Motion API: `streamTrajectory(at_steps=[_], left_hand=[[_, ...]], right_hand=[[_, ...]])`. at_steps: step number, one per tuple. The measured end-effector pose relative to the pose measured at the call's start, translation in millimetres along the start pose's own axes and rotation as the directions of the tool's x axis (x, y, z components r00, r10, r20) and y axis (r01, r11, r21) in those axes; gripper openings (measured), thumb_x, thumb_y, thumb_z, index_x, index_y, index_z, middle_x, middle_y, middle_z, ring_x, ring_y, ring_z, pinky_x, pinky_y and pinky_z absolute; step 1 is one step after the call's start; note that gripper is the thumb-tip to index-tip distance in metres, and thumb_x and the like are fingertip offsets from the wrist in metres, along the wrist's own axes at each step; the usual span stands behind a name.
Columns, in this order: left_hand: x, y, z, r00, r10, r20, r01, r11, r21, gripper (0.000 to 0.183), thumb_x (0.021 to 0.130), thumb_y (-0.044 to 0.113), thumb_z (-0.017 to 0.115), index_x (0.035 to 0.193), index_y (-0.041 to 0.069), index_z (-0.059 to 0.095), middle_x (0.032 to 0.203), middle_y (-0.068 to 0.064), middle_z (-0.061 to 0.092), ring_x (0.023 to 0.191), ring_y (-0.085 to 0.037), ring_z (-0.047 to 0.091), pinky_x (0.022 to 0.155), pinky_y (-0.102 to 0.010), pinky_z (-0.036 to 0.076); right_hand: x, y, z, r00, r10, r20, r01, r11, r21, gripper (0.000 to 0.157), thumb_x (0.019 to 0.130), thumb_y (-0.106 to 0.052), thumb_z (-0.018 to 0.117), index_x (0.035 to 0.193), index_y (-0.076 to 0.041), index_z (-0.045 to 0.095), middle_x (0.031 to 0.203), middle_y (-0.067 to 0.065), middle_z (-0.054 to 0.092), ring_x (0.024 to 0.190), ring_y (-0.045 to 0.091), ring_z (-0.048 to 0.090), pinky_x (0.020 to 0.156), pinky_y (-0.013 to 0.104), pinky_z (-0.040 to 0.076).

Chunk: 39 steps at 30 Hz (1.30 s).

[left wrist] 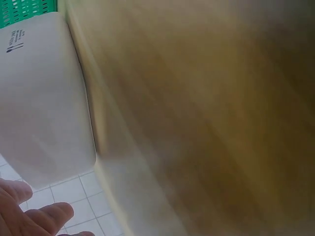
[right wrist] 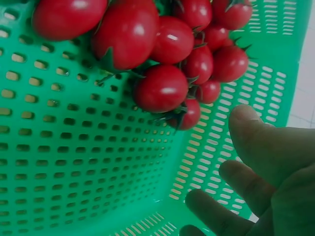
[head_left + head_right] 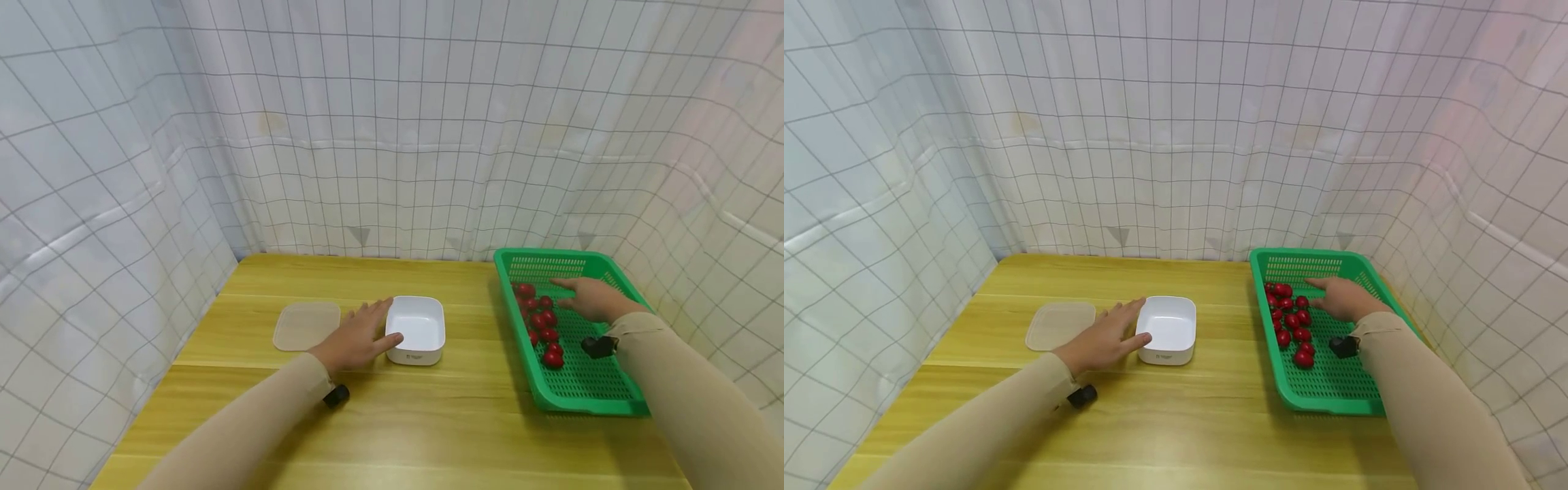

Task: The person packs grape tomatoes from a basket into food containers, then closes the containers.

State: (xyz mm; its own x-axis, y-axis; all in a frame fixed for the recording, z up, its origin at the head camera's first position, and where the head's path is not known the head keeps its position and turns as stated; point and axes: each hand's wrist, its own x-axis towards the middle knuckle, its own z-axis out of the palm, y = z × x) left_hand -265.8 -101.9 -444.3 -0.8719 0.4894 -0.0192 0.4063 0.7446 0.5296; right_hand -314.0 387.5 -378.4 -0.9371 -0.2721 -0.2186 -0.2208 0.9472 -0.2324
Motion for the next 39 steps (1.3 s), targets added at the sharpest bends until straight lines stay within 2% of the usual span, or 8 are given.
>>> streamTrajectory(at_steps=[2, 6, 9, 14, 17, 28, 33, 39], left_hand=[[0.4, 0.5, 0.9, 1.000, -0.002, 0.000, 0.002, 1.000, -0.023, 0.088, 0.105, 0.064, 0.050, 0.171, 0.015, 0.016, 0.176, -0.009, 0.022, 0.161, -0.046, 0.017, 0.129, -0.067, 0.009], [2.1, 0.3, 3.8, 1.000, 0.001, 0.012, -0.001, 0.999, -0.041, 0.089, 0.105, 0.063, 0.049, 0.171, 0.014, 0.015, 0.176, -0.009, 0.021, 0.161, -0.042, 0.019, 0.128, -0.069, 0.010], [2.9, -0.3, 5.9, 0.999, 0.007, 0.036, -0.005, 0.999, -0.054, 0.089, 0.106, 0.063, 0.049, 0.171, 0.014, 0.012, 0.176, -0.008, 0.019, 0.162, -0.037, 0.020, 0.127, -0.070, 0.012], [1.8, -0.3, 7.1, 0.996, 0.000, 0.092, 0.013, 0.991, -0.131, 0.092, 0.106, 0.064, 0.049, 0.171, 0.017, 0.003, 0.176, -0.008, 0.019, 0.160, -0.030, 0.030, 0.129, -0.057, 0.023], [0.8, 0.1, 7.5, 0.993, -0.008, 0.117, 0.030, 0.983, -0.181, 0.094, 0.105, 0.064, 0.049, 0.171, 0.020, -0.001, 0.176, -0.008, 0.019, 0.158, -0.030, 0.034, 0.128, -0.051, 0.030], [0.0, -1.2, 6.5, 0.989, -0.019, 0.144, 0.055, 0.965, -0.255, 0.095, 0.106, 0.062, 0.050, 0.171, 0.020, -0.006, 0.177, -0.010, 0.015, 0.159, -0.032, 0.030, 0.128, -0.054, 0.028], [-1.9, -0.1, 5.4, 0.987, -0.045, 0.156, 0.083, 0.965, -0.249, 0.094, 0.105, 0.064, 0.050, 0.171, 0.027, -0.006, 0.177, -0.008, 0.016, 0.158, -0.031, 0.033, 0.128, -0.052, 0.029], [-2.4, 3.1, 4.7, 0.988, -0.058, 0.144, 0.093, 0.965, -0.247, 0.094, 0.105, 0.063, 0.051, 0.171, 0.027, -0.004, 0.176, -0.010, 0.021, 0.157, -0.032, 0.036, 0.126, -0.053, 0.031]], right_hand=[[1.1, 1.3, 1.2, 1.000, 0.000, 0.014, 0.000, 1.000, 0.014, 0.066, 0.105, -0.023, 0.063, 0.161, 0.000, 0.037, 0.155, 0.039, 0.042, 0.137, 0.061, 0.047, 0.095, 0.061, 0.051], [3.8, 3.6, 5.3, 1.000, -0.013, 0.024, 0.013, 1.000, 0.022, 0.065, 0.106, -0.023, 0.063, 0.160, 0.002, 0.038, 0.152, 0.038, 0.047, 0.136, 0.062, 0.046, 0.105, 0.071, 0.045], [6.2, 6.3, 7.9, 1.000, -0.018, 0.023, 0.018, 1.000, 0.020, 0.064, 0.106, -0.023, 0.063, 0.159, 0.002, 0.039, 0.145, 0.039, 0.054, 0.129, 0.060, 0.054, 0.102, 0.070, 0.047], [9.2, 10.5, 10.5, 0.999, -0.033, 0.014, 0.033, 0.999, 0.016, 0.059, 0.105, -0.020, 0.063, 0.155, 0.005, 0.045, 0.135, 0.038, 0.062, 0.119, 0.056, 0.063, 0.096, 0.066, 0.052], [9.9, 11.5, 12.1, 0.999, -0.038, 0.012, 0.037, 0.999, 0.027, 0.055, 0.106, -0.018, 0.062, 0.153, 0.006, 0.047, 0.131, 0.036, 0.065, 0.116, 0.054, 0.065, 0.095, 0.065, 0.053], [17.9, 13.3, 15.3, 0.998, -0.063, 0.005, 0.063, 0.996, 0.058, 0.051, 0.104, -0.015, 0.064, 0.148, 0.009, 0.053, 0.124, 0.035, 0.069, 0.111, 0.050, 0.069, 0.091, 0.061, 0.056], [22.8, 19.0, 20.9, 0.998, -0.068, 0.012, 0.067, 0.997, 0.049, 0.050, 0.103, -0.016, 0.066, 0.146, 0.009, 0.055, 0.124, 0.034, 0.069, 0.112, 0.050, 0.068, 0.091, 0.059, 0.057], [23.7, 16.3, 22.3, 0.997, -0.082, 0.008, 0.081, 0.996, 0.044, 0.047, 0.102, -0.015, 0.067, 0.141, 0.011, 0.059, 0.123, 0.032, 0.071, 0.114, 0.051, 0.067, 0.092, 0.061, 0.056]])
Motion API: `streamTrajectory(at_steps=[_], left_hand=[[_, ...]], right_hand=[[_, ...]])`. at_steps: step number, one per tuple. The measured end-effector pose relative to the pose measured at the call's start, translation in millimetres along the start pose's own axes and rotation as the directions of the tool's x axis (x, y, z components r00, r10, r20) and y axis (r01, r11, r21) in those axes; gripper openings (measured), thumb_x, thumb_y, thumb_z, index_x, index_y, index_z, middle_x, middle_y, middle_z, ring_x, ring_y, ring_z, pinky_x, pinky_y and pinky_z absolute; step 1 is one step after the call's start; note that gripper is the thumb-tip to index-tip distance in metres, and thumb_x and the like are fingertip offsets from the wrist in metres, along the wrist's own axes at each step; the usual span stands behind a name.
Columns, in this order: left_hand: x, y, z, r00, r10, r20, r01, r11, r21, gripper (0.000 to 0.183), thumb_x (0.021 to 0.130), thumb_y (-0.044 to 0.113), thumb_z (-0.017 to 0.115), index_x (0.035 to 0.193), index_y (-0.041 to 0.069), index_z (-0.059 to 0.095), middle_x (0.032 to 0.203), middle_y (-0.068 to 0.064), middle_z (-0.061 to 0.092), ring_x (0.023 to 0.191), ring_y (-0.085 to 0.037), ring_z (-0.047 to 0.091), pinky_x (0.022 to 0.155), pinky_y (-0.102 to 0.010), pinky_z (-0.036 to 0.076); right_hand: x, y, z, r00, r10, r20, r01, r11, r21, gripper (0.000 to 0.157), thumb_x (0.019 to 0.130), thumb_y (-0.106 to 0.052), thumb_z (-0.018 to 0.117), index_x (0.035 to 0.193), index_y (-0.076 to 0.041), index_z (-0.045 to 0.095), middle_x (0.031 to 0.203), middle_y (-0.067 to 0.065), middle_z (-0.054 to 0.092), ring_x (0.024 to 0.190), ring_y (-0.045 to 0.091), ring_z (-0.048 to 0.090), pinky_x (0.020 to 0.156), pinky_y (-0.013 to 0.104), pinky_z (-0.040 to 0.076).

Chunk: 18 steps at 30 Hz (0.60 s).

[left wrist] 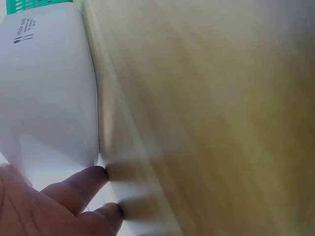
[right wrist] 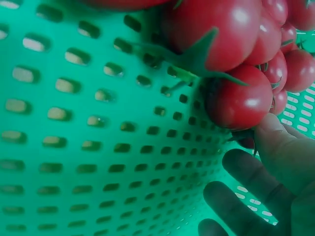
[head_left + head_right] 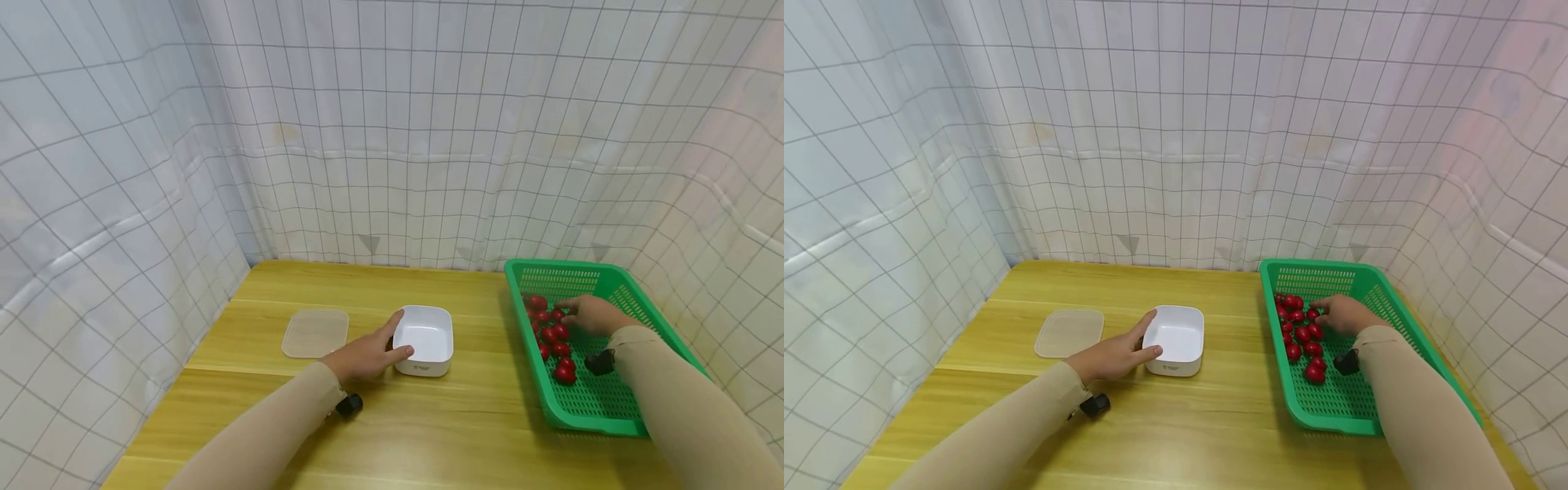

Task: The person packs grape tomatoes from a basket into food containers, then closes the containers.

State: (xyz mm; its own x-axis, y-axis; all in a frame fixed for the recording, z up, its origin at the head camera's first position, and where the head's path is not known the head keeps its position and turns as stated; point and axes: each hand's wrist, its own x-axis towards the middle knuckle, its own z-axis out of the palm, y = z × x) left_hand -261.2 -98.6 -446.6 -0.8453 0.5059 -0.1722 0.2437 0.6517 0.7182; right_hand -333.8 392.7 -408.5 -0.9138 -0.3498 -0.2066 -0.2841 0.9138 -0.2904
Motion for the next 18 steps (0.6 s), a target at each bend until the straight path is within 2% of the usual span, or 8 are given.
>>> streamTrajectory(at_steps=[8, 18], left_hand=[[3.2, -1.5, 1.8, 1.000, -0.021, -0.008, 0.021, 1.000, 0.000, 0.093, 0.104, 0.064, 0.052, 0.171, 0.028, -0.002, 0.176, -0.010, 0.021, 0.156, -0.033, 0.036, 0.126, -0.054, 0.032], [1.4, -1.4, 1.8, 1.000, -0.020, -0.003, 0.020, 1.000, -0.003, 0.094, 0.103, 0.065, 0.052, 0.171, 0.030, -0.004, 0.175, -0.010, 0.023, 0.156, -0.033, 0.037, 0.125, -0.054, 0.033]], right_hand=[[3.7, 0.2, 4.1, 1.000, 0.016, -0.011, -0.016, 1.000, -0.009, 0.047, 0.101, -0.014, 0.068, 0.140, 0.011, 0.059, 0.125, 0.033, 0.070, 0.115, 0.051, 0.066, 0.094, 0.062, 0.055], [9.3, 1.2, 7.5, 1.000, 0.016, -0.017, -0.017, 0.999, -0.031, 0.047, 0.100, -0.014, 0.069, 0.139, 0.011, 0.059, 0.116, 0.031, 0.072, 0.106, 0.047, 0.070, 0.088, 0.058, 0.058]])
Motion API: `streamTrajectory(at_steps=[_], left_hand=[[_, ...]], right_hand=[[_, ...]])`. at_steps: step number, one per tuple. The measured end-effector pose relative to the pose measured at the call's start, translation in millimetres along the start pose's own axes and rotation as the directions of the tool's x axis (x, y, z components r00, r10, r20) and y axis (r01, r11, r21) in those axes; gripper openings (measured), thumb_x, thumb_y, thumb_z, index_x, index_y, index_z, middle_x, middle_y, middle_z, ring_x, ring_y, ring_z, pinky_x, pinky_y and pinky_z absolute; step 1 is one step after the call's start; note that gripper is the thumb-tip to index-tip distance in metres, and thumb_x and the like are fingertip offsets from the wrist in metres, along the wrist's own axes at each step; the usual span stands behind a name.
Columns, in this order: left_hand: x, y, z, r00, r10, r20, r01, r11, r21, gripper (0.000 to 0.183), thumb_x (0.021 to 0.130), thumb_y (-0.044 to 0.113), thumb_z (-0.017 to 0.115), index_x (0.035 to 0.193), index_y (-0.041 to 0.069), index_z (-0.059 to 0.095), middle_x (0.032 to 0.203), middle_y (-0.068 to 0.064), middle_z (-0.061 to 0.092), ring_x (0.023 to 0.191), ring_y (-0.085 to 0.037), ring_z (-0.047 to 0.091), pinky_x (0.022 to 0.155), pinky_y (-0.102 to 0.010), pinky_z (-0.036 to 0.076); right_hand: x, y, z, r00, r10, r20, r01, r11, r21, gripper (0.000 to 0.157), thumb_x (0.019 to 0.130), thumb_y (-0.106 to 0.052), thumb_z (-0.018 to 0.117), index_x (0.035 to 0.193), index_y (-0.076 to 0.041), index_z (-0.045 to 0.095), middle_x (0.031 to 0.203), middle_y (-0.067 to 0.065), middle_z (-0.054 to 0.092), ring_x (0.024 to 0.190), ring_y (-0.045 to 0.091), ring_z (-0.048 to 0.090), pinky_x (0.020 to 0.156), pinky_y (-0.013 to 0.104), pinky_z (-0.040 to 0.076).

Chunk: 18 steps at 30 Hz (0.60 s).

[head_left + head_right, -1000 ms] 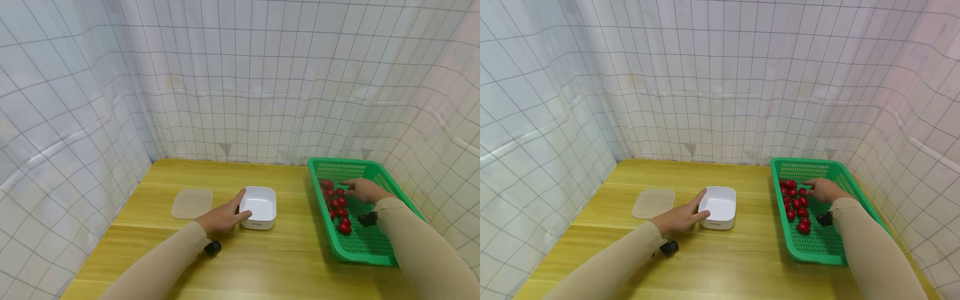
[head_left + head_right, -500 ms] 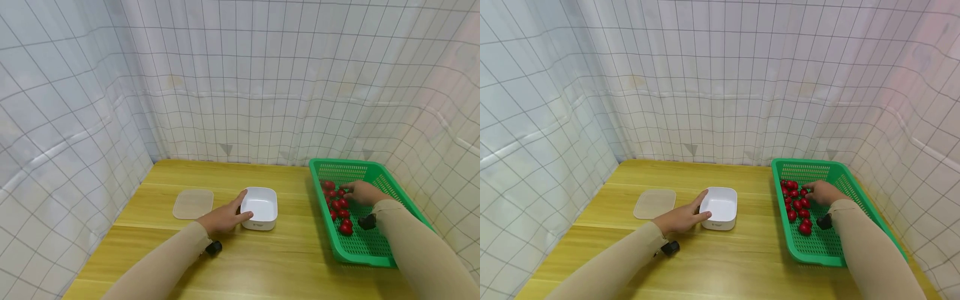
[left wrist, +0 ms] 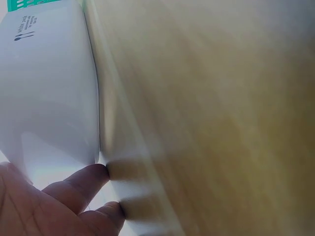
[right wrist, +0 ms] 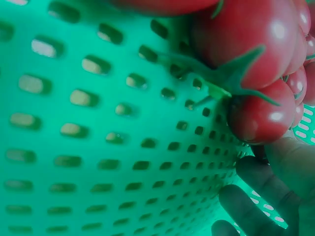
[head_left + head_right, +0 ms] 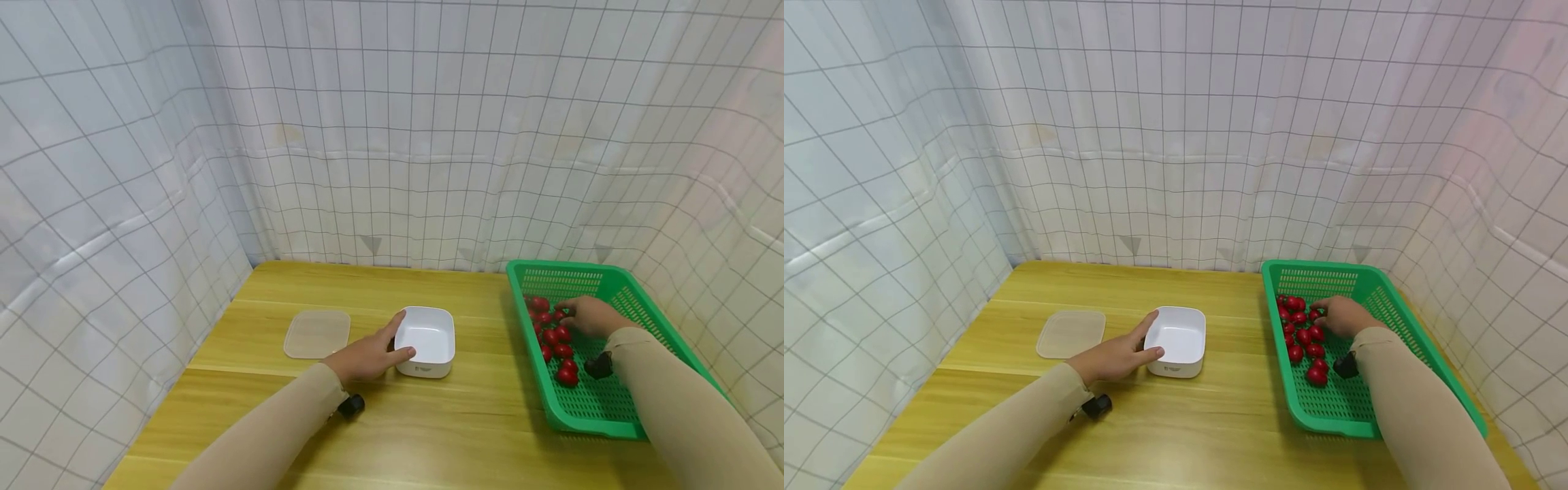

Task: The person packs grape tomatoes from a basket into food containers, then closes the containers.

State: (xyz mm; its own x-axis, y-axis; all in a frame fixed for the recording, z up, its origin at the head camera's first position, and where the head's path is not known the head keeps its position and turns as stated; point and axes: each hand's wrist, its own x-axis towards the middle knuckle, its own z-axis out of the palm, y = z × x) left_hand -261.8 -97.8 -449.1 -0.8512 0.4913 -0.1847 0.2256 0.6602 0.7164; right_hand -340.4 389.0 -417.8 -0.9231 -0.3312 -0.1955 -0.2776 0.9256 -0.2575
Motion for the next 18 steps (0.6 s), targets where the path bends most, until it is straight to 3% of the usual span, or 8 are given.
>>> streamTrajectory(at_steps=[8, 18], left_hand=[[0.2, 0.3, 0.0, 1.000, -0.002, -0.001, 0.002, 1.000, -0.004, 0.094, 0.104, 0.065, 0.052, 0.171, 0.031, -0.004, 0.176, -0.008, 0.021, 0.156, -0.031, 0.036, 0.125, -0.053, 0.033], [0.6, 2.3, -0.6, 1.000, -0.013, -0.004, 0.013, 1.000, -0.009, 0.094, 0.104, 0.064, 0.053, 0.171, 0.029, -0.002, 0.176, -0.010, 0.022, 0.157, -0.033, 0.036, 0.126, -0.055, 0.032]], right_hand=[[1.1, -1.2, 1.4, 0.999, -0.022, -0.023, 0.022, 0.999, -0.031, 0.044, 0.100, -0.014, 0.067, 0.136, 0.011, 0.061, 0.110, 0.027, 0.075, 0.100, 0.040, 0.072, 0.085, 0.056, 0.058], [3.7, 2.6, 1.0, 0.999, 0.001, -0.044, -0.001, 1.000, -0.003, 0.047, 0.100, -0.016, 0.066, 0.138, 0.011, 0.060, 0.116, 0.030, 0.073, 0.102, 0.042, 0.071, 0.085, 0.056, 0.058]])
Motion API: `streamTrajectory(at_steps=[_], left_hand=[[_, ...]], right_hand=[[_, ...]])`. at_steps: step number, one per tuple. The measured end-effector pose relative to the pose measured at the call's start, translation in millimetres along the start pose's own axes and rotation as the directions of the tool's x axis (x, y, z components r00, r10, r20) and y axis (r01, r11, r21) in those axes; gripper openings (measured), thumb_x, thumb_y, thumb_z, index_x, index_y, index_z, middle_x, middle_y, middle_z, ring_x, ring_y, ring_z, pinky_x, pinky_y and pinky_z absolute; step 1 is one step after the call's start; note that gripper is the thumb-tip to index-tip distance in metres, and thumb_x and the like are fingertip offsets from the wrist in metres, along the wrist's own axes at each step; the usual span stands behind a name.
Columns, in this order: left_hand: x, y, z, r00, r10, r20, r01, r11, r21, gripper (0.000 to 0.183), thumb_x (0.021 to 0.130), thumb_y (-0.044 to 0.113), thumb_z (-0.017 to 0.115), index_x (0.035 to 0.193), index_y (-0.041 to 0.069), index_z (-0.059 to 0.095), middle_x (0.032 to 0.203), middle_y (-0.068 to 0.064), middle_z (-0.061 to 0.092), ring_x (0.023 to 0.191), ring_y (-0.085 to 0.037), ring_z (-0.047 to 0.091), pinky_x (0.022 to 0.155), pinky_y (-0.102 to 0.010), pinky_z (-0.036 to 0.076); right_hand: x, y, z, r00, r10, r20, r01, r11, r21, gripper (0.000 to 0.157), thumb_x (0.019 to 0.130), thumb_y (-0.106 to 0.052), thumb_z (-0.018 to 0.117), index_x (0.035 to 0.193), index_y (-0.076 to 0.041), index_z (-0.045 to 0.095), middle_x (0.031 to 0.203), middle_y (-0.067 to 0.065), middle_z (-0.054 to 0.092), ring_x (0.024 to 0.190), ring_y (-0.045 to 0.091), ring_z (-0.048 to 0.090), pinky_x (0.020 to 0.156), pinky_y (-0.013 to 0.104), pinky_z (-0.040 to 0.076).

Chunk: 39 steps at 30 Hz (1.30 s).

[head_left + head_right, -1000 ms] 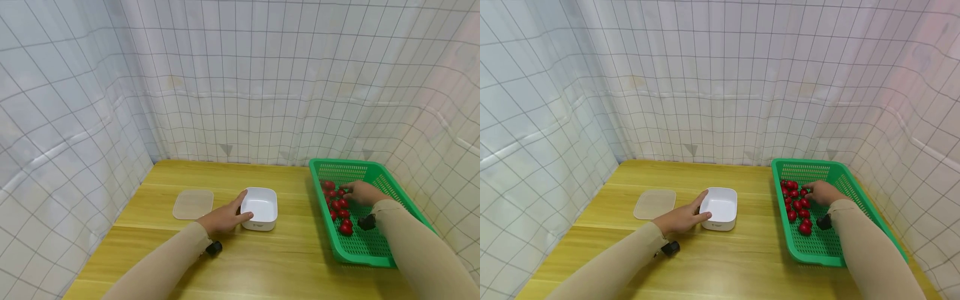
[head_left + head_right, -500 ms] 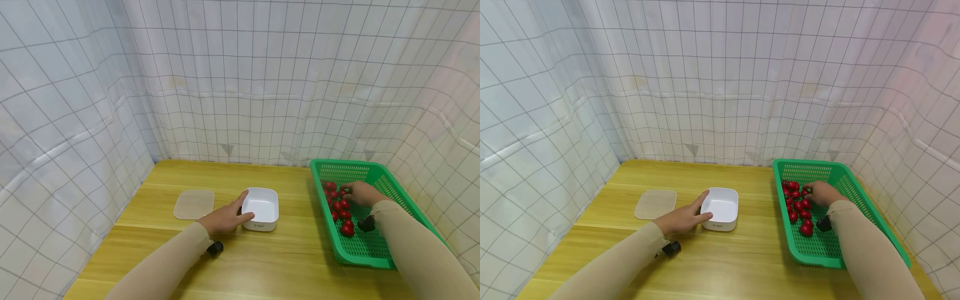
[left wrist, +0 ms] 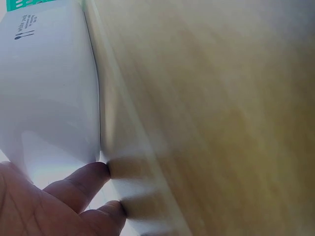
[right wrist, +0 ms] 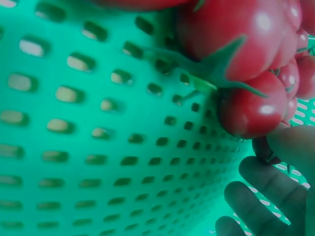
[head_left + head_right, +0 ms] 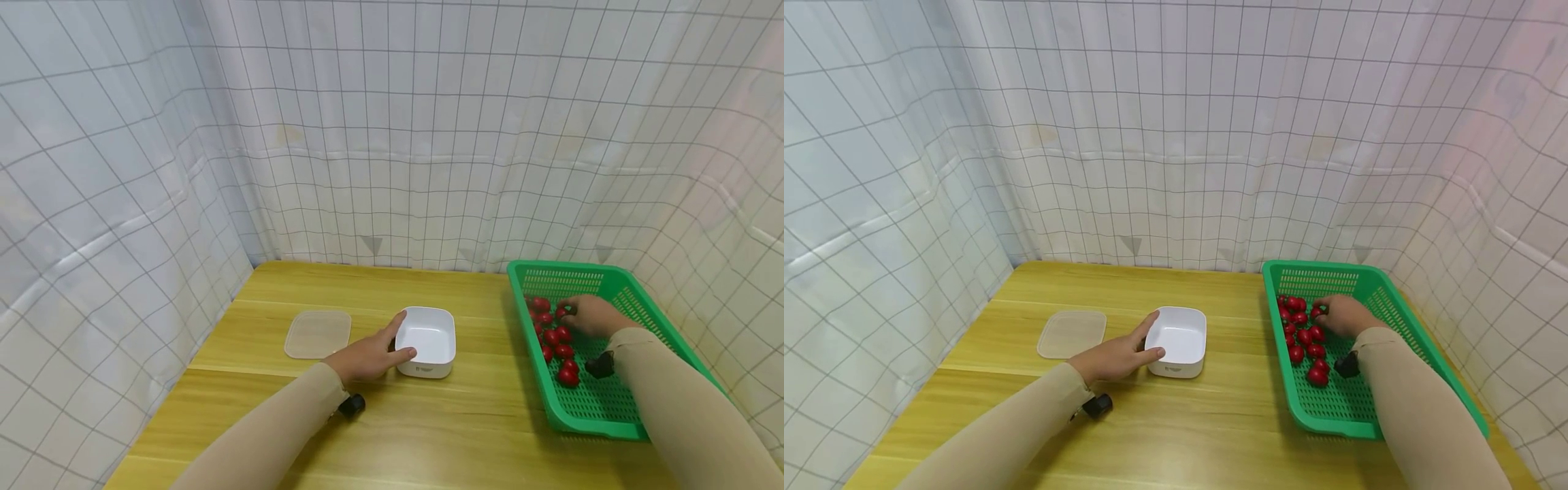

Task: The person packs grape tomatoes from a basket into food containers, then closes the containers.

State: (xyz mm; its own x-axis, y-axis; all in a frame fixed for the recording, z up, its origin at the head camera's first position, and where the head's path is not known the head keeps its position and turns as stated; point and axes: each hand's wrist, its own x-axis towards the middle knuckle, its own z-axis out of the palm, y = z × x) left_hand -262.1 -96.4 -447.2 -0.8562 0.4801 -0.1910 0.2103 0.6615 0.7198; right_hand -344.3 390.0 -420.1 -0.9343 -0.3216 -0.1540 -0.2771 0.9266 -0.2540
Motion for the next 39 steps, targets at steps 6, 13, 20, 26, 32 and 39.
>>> streamTrajectory(at_steps=[6, 13, 20, 26, 32, 39], left_hand=[[0.9, -1.0, 0.0, 1.000, 0.005, 0.001, -0.005, 1.000, 0.000, 0.094, 0.103, 0.064, 0.053, 0.171, 0.029, -0.002, 0.175, -0.011, 0.023, 0.156, -0.033, 0.037, 0.125, -0.055, 0.033], [0.3, -0.9, -0.1, 1.000, 0.006, 0.001, -0.006, 1.000, -0.005, 0.094, 0.103, 0.064, 0.053, 0.171, 0.029, -0.002, 0.175, -0.011, 0.024, 0.155, -0.033, 0.038, 0.124, -0.055, 0.034], [-1.6, 1.1, -1.2, 1.000, 0.016, 0.001, -0.016, 1.000, -0.007, 0.093, 0.105, 0.061, 0.054, 0.171, 0.028, -0.002, 0.175, -0.010, 0.023, 0.156, -0.032, 0.036, 0.125, -0.054, 0.033], [-0.4, 0.5, 0.0, 1.000, 0.000, -0.003, 0.000, 1.000, -0.002, 0.093, 0.104, 0.063, 0.054, 0.171, 0.030, -0.002, 0.175, -0.011, 0.024, 0.156, -0.033, 0.037, 0.124, -0.054, 0.034], [0.3, 0.1, 0.3, 1.000, -0.011, -0.004, 0.011, 1.000, 0.013, 0.095, 0.103, 0.065, 0.053, 0.171, 0.030, -0.002, 0.175, -0.010, 0.024, 0.156, -0.033, 0.038, 0.125, -0.054, 0.034], [0.9, 0.0, 0.2, 1.000, -0.018, -0.004, 0.018, 0.999, 0.030, 0.096, 0.102, 0.067, 0.053, 0.171, 0.029, -0.001, 0.174, -0.012, 0.025, 0.154, -0.034, 0.040, 0.124, -0.055, 0.035]], right_hand=[[-2.4, -3.7, -7.9, 1.000, -0.008, -0.016, 0.008, 1.000, -0.006, 0.045, 0.100, -0.017, 0.065, 0.137, 0.009, 0.061, 0.112, 0.026, 0.074, 0.094, 0.033, 0.072, 0.075, 0.047, 0.058], [-8.3, -10.5, -18.8, 0.998, -0.032, -0.054, 0.032, 0.999, 0.008, 0.041, 0.102, -0.015, 0.064, 0.136, 0.008, 0.062, 0.115, 0.029, 0.074, 0.102, 0.043, 0.071, 0.081, 0.054, 0.059], [-12.3, -17.6, -30.8, 0.993, -0.046, -0.107, 0.048, 0.999, 0.017, 0.044, 0.104, -0.018, 0.062, 0.140, 0.009, 0.059, 0.118, 0.033, 0.072, 0.106, 0.048, 0.070, 0.085, 0.058, 0.058], [-14.9, -26.4, -41.2, 0.988, -0.046, -0.145, 0.052, 0.998, 0.035, 0.047, 0.107, -0.022, 0.061, 0.143, 0.007, 0.057, 0.123, 0.033, 0.071, 0.110, 0.048, 0.070, 0.087, 0.059, 0.056], [-17.2, -42.8, -52.2, 0.985, -0.038, -0.169, 0.051, 0.996, 0.078, 0.050, 0.109, -0.029, 0.058, 0.146, 0.003, 0.056, 0.126, 0.031, 0.071, 0.105, 0.040, 0.072, 0.083, 0.052, 0.057], [-18.9, -73.0, -63.8, 0.981, -0.061, -0.183, 0.083, 0.990, 0.115, 0.055, 0.109, -0.031, 0.057, 0.152, 0.003, 0.051, 0.130, 0.029, 0.070, 0.114, 0.043, 0.069, 0.090, 0.055, 0.056]])
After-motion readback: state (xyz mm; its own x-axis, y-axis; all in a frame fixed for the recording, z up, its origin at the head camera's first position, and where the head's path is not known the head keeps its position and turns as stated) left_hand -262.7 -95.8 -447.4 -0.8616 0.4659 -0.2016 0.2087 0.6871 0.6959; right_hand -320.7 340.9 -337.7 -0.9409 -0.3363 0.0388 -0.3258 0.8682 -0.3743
